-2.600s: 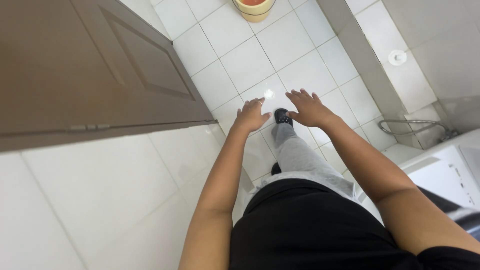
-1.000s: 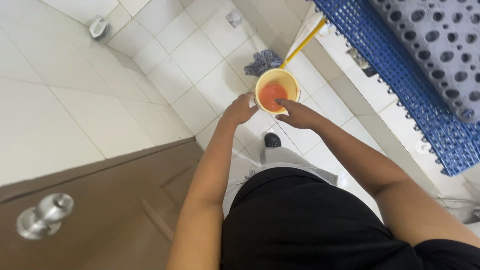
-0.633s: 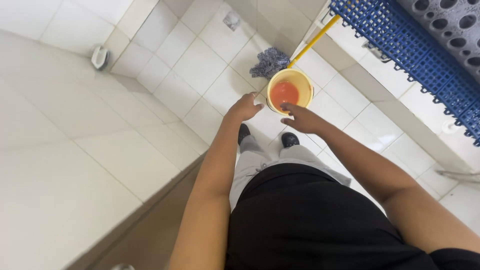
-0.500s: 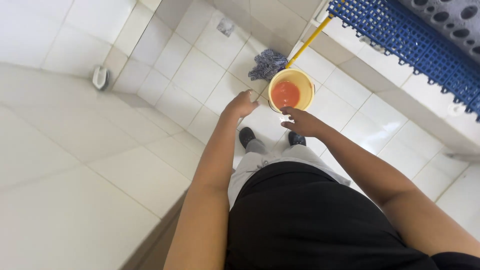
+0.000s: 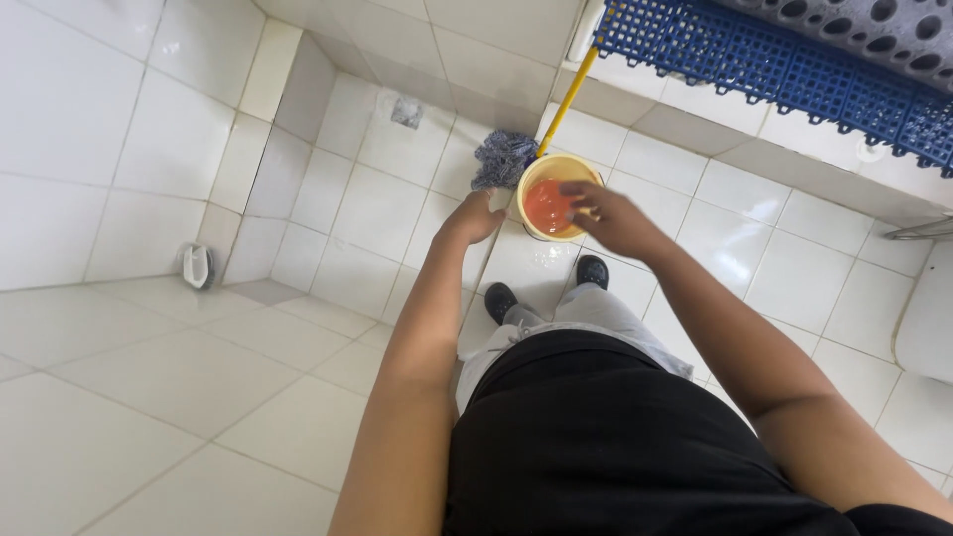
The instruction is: The person mops a tiled bathroom floor using a yellow-handled mop and a yellow bucket containing pink liquid. They repeatedly rinse the mop head under a running tap, wring it out by hand, and continue mopping the floor in a systematic manner.
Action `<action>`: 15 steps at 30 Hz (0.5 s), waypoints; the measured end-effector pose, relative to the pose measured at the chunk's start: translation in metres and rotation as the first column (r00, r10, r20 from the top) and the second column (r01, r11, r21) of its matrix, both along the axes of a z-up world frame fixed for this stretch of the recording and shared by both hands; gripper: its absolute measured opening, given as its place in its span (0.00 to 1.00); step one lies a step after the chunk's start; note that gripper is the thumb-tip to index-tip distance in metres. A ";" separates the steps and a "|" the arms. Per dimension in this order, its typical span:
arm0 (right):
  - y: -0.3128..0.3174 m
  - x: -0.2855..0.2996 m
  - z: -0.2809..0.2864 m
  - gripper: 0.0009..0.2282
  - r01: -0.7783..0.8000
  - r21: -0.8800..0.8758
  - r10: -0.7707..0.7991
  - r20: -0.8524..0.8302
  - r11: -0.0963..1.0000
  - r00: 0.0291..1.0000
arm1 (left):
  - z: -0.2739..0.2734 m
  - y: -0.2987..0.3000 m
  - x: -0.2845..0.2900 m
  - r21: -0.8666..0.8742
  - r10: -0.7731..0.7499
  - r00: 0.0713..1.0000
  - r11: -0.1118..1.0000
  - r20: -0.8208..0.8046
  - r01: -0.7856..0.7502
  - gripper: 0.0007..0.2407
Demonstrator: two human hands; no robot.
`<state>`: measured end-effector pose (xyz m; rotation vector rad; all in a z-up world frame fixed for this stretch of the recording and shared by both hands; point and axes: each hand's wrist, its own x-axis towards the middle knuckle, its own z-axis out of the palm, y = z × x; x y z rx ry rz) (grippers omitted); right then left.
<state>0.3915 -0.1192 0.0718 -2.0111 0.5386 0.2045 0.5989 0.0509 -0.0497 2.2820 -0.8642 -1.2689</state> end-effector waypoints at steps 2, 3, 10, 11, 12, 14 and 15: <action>-0.022 0.007 0.023 0.19 0.059 0.036 -0.062 0.114 0.998 0.992 | -0.004 -0.005 0.004 -0.003 -0.009 1.000 1.000 0.004 0.009 0.30; -0.037 0.012 0.034 0.18 0.103 0.090 -0.123 0.248 0.991 0.961 | -0.004 -0.010 0.005 -0.049 0.004 1.000 0.999 0.003 -0.004 0.30; -0.171 0.066 0.092 0.14 0.230 0.249 -0.338 0.622 0.941 0.707 | 0.060 -0.083 0.001 -0.333 0.083 0.996 0.940 0.021 -0.071 0.36; -0.199 0.076 0.084 0.14 0.220 0.245 -0.327 0.627 0.944 0.707 | 0.072 -0.095 0.000 -0.338 0.092 0.995 0.938 0.025 -0.079 0.36; -0.229 0.087 0.077 0.10 0.293 0.187 -0.344 0.617 0.938 0.708 | 0.084 -0.108 -0.001 -0.380 0.099 0.995 0.921 0.020 -0.084 0.38; -0.286 0.101 0.073 0.07 0.353 0.125 -0.352 0.612 0.927 0.708 | 0.105 -0.133 -0.001 -0.424 0.115 0.993 0.900 0.017 -0.097 0.41; -0.310 0.112 0.074 0.08 0.369 0.144 -0.379 0.590 0.918 0.713 | 0.113 -0.144 -0.002 -0.455 0.131 0.991 0.883 -0.006 -0.119 0.43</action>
